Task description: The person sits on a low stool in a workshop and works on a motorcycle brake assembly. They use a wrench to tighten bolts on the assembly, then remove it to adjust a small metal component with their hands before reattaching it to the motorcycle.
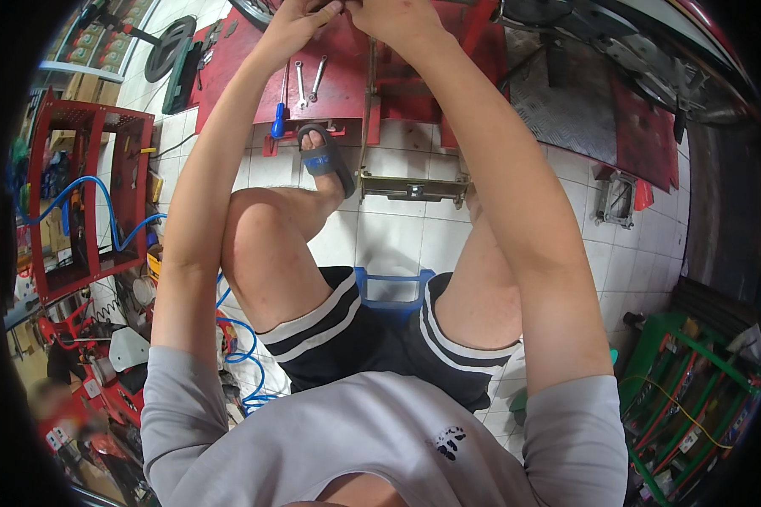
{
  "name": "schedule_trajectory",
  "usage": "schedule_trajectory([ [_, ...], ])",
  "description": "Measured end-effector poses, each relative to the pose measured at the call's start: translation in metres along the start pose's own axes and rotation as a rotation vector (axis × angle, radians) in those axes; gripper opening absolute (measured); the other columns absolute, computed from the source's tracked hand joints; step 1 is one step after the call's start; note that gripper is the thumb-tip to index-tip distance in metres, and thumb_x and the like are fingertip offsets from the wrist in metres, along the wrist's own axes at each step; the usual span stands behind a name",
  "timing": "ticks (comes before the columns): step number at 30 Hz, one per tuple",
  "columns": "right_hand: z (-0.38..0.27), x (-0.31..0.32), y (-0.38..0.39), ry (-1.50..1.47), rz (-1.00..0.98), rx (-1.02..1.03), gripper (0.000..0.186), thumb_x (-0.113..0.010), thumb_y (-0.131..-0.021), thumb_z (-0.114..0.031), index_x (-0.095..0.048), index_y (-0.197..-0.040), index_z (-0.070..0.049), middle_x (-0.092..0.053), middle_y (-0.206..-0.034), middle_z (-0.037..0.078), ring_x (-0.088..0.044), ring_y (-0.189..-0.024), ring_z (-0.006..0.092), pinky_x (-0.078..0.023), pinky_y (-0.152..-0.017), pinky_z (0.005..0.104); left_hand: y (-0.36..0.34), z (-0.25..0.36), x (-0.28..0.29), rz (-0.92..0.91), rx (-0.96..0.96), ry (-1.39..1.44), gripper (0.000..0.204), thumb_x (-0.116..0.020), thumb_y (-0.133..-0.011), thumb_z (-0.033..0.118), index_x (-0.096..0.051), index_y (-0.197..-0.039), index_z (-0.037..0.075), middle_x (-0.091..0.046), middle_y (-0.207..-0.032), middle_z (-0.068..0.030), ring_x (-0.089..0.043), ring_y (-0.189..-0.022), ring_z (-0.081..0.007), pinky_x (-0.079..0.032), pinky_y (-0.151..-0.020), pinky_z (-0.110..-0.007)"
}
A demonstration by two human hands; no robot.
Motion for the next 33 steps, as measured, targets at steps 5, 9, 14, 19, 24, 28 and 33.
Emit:
schedule_trajectory([
  [5,-0.003,0.02,0.004,-0.094,0.072,0.045,0.029,-0.065,-0.079,-0.003,-0.064,-0.107,0.002,-0.067,-0.098,0.025,-0.065,-0.09,0.0424,-0.053,-0.078,0.0445,0.012,-0.009,0.002,0.143,-0.034,-0.214,0.035,-0.055,-0.094,0.012,-0.053,-0.125,-0.004,-0.063,-0.106,-0.0105,-0.059,-0.095,-0.0173,-0.049,-0.085,-0.03],
  [9,-0.002,0.065,0.013,0.007,0.255,0.192,0.023,-0.064,-0.079,-0.002,-0.067,-0.101,0.0,-0.068,-0.094,0.022,-0.066,-0.085,0.0404,-0.053,-0.075,0.0427,0.042,-0.068,0.007,0.005,0.422,-0.281,0.067,-0.043,-0.099,0.052,-0.048,-0.135,-0.005,-0.061,-0.123,-0.0146,-0.056,-0.112,-0.0226,-0.046,-0.095,-0.036],
  [14,0.021,0.106,0.024,-0.081,0.481,0.076,0.015,-0.064,-0.078,-0.001,-0.07,-0.092,0.0,-0.07,-0.088,0.018,-0.068,-0.08,0.0359,-0.054,-0.072,0.0416,0.185,-0.211,0.082,-0.568,1.269,-0.694,0.06,-0.042,-0.098,0.057,-0.053,-0.131,0.008,-0.06,-0.129,-0.0162,-0.062,-0.106,-0.0309,-0.042,-0.101,-0.052],
  [19,0.094,0.127,0.055,-0.016,0.63,-0.233,0.015,-0.064,-0.083,-0.011,-0.07,-0.09,0.0,-0.071,-0.087,0.016,-0.069,-0.074,0.0294,-0.054,-0.068,0.0363,0.211,-0.211,0.1,-0.397,1.406,-0.373,0.054,-0.046,-0.098,0.051,-0.052,-0.132,0.01,-0.062,-0.125,-0.0145,-0.063,-0.102,-0.026,-0.044,-0.099,-0.05],
  [24,0.176,0.068,0.076,-0.372,0.23,-0.663,0.069,-0.059,-0.082,-0.061,-0.065,-0.121,-0.004,-0.068,-0.113,0.021,-0.063,-0.112,0.0326,-0.047,-0.098,0.0393,0.173,-0.168,0.065,-0.376,1.261,-0.331,0.05,-0.049,-0.098,0.046,-0.049,-0.135,0.012,-0.064,-0.123,-0.0117,-0.064,-0.1,-0.0213,-0.044,-0.099,-0.047],
  [28,0.201,0.071,0.084,-0.298,0.25,-0.667,0.067,-0.055,-0.084,-0.064,-0.066,-0.122,-0.01,-0.066,-0.121,0.018,-0.059,-0.119,0.0342,-0.044,-0.102,0.0401,0.12,-0.115,0.006,-0.502,1.044,-0.571,0.054,-0.049,-0.097,0.045,-0.048,-0.138,0.01,-0.068,-0.118,-0.0088,-0.066,-0.103,-0.0228,-0.049,-0.092,-0.046],
  [33,0.179,0.034,0.116,-0.129,-0.033,-0.671,0.06,-0.061,-0.083,-0.054,-0.064,-0.125,-0.01,-0.065,-0.12,0.02,-0.058,-0.119,0.0355,-0.045,-0.101,0.0408,0.112,-0.05,-0.018,-0.319,0.648,-0.429,0.051,-0.053,-0.097,0.038,-0.052,-0.133,0.001,-0.071,-0.106,-0.0106,-0.068,-0.089,-0.0198,-0.053,-0.079,-0.041],
])
Point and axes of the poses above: each hand's wrist, its own y-axis away from the middle knuckle, its own x-axis out of the back of the hand, z = x × y, the point moved 8 cm from there along -y, towards the middle knuckle
